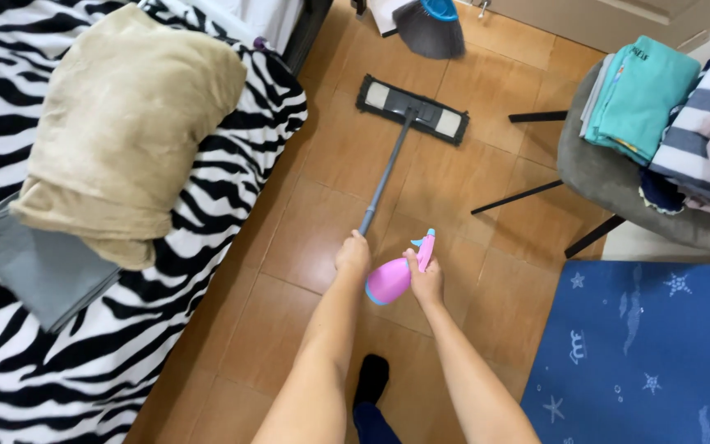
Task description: The person sweeps the tiled floor with a blue broom and dustpan, then mops the floor using a flat mop and a pink spray bottle. The person moves around the room, cleaning near a bed with a zebra-print blanket and a blue rug.
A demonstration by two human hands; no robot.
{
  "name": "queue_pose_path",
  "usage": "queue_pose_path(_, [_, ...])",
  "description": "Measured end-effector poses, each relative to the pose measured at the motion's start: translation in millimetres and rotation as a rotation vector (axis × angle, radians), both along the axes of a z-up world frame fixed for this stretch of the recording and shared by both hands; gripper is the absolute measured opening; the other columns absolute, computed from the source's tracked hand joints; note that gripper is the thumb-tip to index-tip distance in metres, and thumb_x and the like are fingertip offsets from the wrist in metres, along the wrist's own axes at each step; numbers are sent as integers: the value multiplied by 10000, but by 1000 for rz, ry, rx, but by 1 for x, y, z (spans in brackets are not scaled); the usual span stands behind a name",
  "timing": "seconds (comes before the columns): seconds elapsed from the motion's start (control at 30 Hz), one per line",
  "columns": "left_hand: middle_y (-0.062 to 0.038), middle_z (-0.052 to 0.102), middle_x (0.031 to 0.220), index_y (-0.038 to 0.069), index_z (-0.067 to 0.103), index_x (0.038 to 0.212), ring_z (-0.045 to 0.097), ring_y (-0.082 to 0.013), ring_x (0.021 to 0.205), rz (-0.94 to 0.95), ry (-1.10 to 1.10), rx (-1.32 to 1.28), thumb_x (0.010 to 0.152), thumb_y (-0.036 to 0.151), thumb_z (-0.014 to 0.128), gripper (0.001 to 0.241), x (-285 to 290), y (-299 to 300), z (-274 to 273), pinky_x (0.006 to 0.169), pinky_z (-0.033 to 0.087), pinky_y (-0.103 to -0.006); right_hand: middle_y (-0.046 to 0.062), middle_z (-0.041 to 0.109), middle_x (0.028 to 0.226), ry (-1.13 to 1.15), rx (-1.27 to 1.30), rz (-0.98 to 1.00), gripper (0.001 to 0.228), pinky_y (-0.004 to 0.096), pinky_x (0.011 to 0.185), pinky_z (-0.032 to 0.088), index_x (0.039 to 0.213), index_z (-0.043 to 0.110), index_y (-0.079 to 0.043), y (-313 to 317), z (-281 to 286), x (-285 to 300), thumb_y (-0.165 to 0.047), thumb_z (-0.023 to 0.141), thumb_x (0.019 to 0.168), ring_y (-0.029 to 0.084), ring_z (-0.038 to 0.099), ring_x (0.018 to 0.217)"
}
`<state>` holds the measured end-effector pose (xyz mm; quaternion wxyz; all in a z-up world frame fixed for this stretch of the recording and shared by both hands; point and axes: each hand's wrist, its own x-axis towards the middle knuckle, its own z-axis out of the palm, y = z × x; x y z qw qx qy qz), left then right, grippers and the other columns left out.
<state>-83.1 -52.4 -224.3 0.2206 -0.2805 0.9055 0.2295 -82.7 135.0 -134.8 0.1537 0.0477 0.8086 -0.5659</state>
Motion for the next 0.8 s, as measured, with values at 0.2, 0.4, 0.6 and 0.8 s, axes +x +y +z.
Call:
queue_pose_path(0.2, [-275, 683, 1175, -16, 457, 1326, 706, -401, 1061, 50, -21, 78, 1023, 126, 442, 335, 134, 0, 20, 872, 592, -489, 34, 784, 976, 1, 99, 11, 409, 307, 840, 553, 1224, 624, -84, -26, 47, 86, -391, 669, 958, 142, 737, 934])
queue_pose_path(0.4, [-278, 686, 1205, -36, 403, 1443, 702, -385, 1091, 3, -73, 91, 1043, 127, 400, 433, 271, -7, -5, 897, 586, -493, 25, 780, 944, -18, 66, -45, 356, 310, 806, 558, 1117, 674, -74, -27, 54, 193, -388, 693, 950, 139, 726, 892])
queue_pose_path(0.6, [-258, 693, 1203, -23, 393, 1490, 707, -382, 1096, -109, -135, 92, 1043, 141, 381, 476, 395, -25, 43, 911, 584, -490, 37, 782, 935, -40, 51, -143, 322, 303, 817, 554, 1033, 707, -64, -8, 38, 307, -364, 745, 920, 132, 725, 876])
queue_pose_path(0.8, [-261, 699, 1175, 14, 512, 1388, 698, -402, 1096, -91, -126, 121, 1059, 166, 376, 387, 475, -29, 79, 930, 572, -497, 47, 765, 922, -63, -28, -173, 387, 299, 803, 550, 1123, 661, -52, 12, 34, 388, -336, 777, 887, 134, 712, 857])
